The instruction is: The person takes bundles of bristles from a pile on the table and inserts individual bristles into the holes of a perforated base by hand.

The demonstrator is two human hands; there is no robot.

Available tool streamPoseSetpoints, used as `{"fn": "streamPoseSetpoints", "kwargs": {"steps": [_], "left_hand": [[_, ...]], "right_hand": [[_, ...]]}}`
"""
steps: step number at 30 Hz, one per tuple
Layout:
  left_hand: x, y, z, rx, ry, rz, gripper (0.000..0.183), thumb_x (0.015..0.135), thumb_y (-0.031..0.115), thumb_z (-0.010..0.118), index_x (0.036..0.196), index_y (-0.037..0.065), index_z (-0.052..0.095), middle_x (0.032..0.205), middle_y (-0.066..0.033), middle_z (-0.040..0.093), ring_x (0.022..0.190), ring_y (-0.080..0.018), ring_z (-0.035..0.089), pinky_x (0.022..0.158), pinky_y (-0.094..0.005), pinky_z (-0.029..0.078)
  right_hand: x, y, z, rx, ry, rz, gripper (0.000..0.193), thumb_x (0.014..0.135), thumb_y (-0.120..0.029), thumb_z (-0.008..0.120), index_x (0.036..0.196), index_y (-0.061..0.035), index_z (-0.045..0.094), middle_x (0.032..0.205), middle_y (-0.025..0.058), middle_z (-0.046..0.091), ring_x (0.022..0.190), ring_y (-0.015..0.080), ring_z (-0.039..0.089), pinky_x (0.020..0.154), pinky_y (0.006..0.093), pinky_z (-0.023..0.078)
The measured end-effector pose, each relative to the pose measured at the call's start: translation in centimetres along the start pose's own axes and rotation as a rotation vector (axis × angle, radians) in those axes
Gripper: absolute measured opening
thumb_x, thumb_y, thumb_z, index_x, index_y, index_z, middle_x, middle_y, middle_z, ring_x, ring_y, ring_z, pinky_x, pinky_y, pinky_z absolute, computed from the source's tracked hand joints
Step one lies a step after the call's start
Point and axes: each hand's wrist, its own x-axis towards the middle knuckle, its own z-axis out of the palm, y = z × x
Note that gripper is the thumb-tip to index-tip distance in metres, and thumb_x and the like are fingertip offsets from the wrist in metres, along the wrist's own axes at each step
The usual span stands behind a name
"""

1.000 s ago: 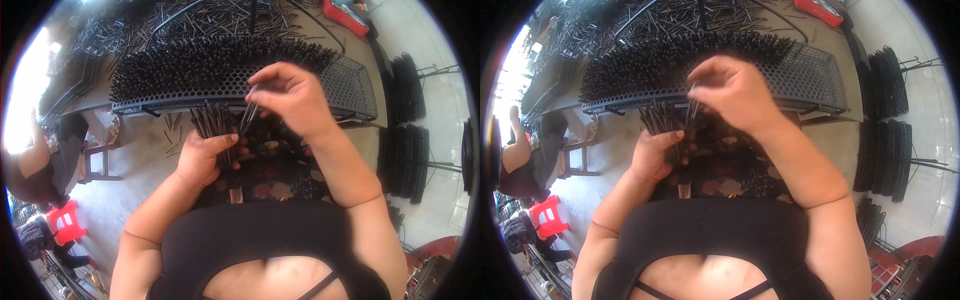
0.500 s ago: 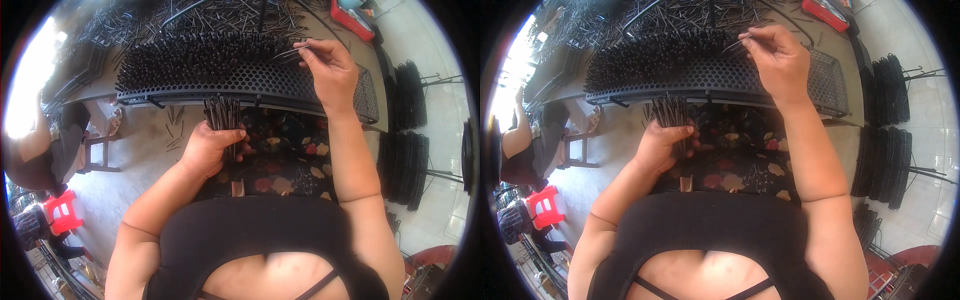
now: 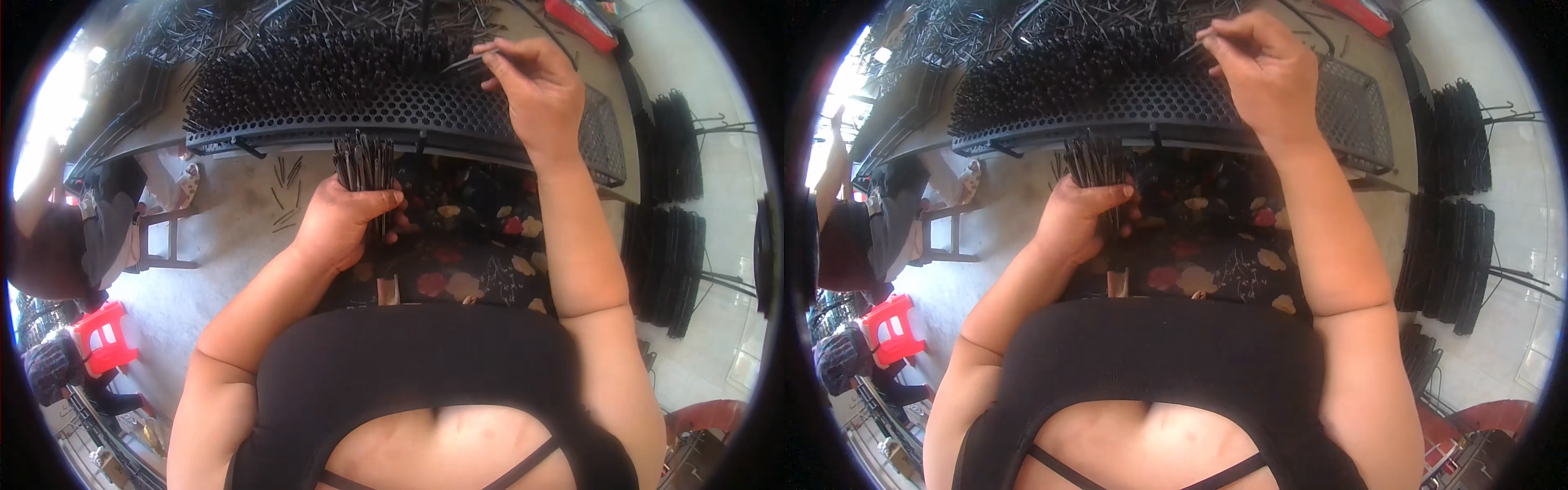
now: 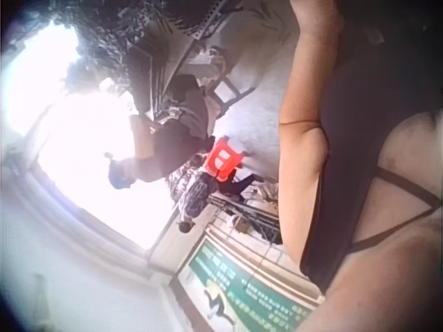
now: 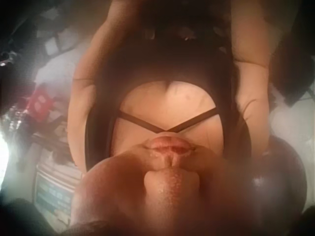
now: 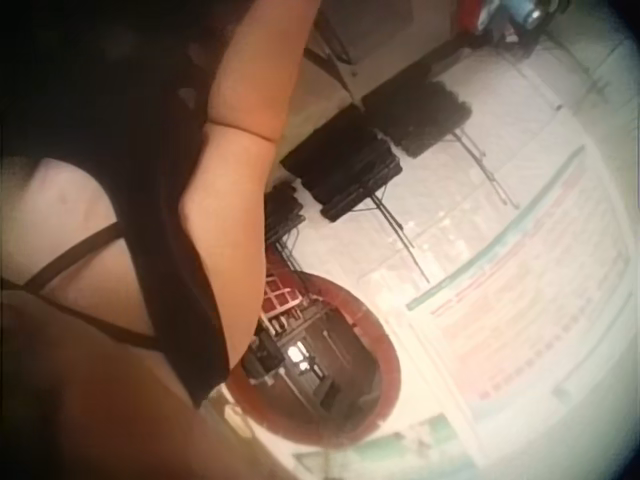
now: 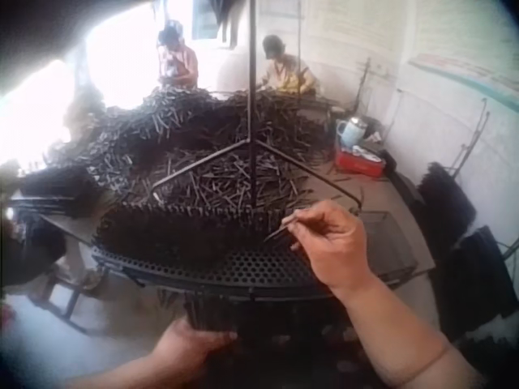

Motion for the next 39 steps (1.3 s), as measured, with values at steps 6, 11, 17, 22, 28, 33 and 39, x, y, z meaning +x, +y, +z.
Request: {"fn": "streamPoseSetpoints", "kwargs": {"steps": [6,11,17,22,28,33,39], "left_hand": [[0.1,-0.2,0.2,0.025,-0.018,0.002,0.015,0.083,0.000,0.066,0.097,0.001,0.060,0.083,-0.0110,0.064,0.067,-0.0221,0.063,0.053,-0.0328,0.049],[0.1,-0.3,0.0,0.026,-0.021,-0.005,0.015,0.083,0.000,0.066,0.097,0.001,0.060,0.082,-0.0107,0.064,0.067,-0.0216,0.062,0.053,-0.0322,0.049],[0.3,-0.4,-0.2,-0.009,-0.045,-0.021,0.015,0.082,0.000,0.068,0.095,0.000,0.061,0.084,-0.0104,0.064,0.066,-0.0206,0.064,0.053,-0.0303,0.051],[0.4,-0.4,-0.1,-0.016,-0.022,0.040,0.013,0.083,0.000,0.067,0.094,-0.001,0.061,0.084,-0.0104,0.064,0.066,-0.0198,0.064,0.053,-0.0297,0.051],[0.5,-0.7,-0.3,-0.017,-0.036,0.057,0.014,0.082,-0.001,0.067,0.095,-0.001,0.061,0.084,-0.0103,0.064,0.067,-0.0201,0.064,0.053,-0.0298,0.052],[0.5,-0.7,-0.1,-0.008,-0.021,0.018,0.014,0.082,-0.001,0.067,0.094,0.000,0.061,0.084,-0.0107,0.064,0.067,-0.0203,0.063,0.053,-0.0311,0.051],[0.7,-0.8,-0.1,-0.002,-0.041,0.023,0.014,0.082,-0.001,0.066,0.095,0.001,0.060,0.083,-0.0110,0.064,0.067,-0.0207,0.063,0.053,-0.0322,0.050]], "right_hand": [[0.5,2.0,-1.4,-0.080,-0.081,-0.148,0.012,0.086,0.008,0.066,0.096,0.0022,0.064,0.096,0.0119,0.071,0.091,0.0156,0.068,0.078,0.0236,0.056],[0.2,2.2,-1.8,-0.080,-0.081,-0.230,0.013,0.085,0.010,0.067,0.095,0.0028,0.064,0.095,0.0115,0.071,0.091,0.0172,0.069,0.087,0.0253,0.055],[-0.2,1.4,-0.8,-0.087,-0.024,-0.082,0.011,0.086,0.005,0.068,0.096,0.0000,0.067,0.094,0.0074,0.072,0.069,0.0054,0.061,0.062,0.0178,0.050],[0.3,-0.5,0.7,0.078,0.026,0.065,0.011,0.088,0.007,0.063,0.092,-0.0033,0.061,0.089,0.0050,0.068,0.072,0.0083,0.065,0.057,0.0181,0.051],[0.1,0.1,0.1,0.004,0.029,-0.036,0.013,0.086,0.009,0.064,0.092,-0.0022,0.061,0.089,0.0062,0.068,0.078,0.0094,0.065,0.065,0.0190,0.052],[0.5,2.3,-0.3,0.076,0.005,-0.140,0.014,0.086,0.011,0.063,0.090,-0.0015,0.061,0.088,0.0066,0.067,0.082,0.0118,0.065,0.075,0.0223,0.053],[0.5,2.4,-0.8,0.043,-0.065,-0.217,0.015,0.085,0.012,0.064,0.089,-0.0017,0.062,0.087,0.0065,0.067,0.083,0.0123,0.066,0.076,0.0235,0.055]]}}
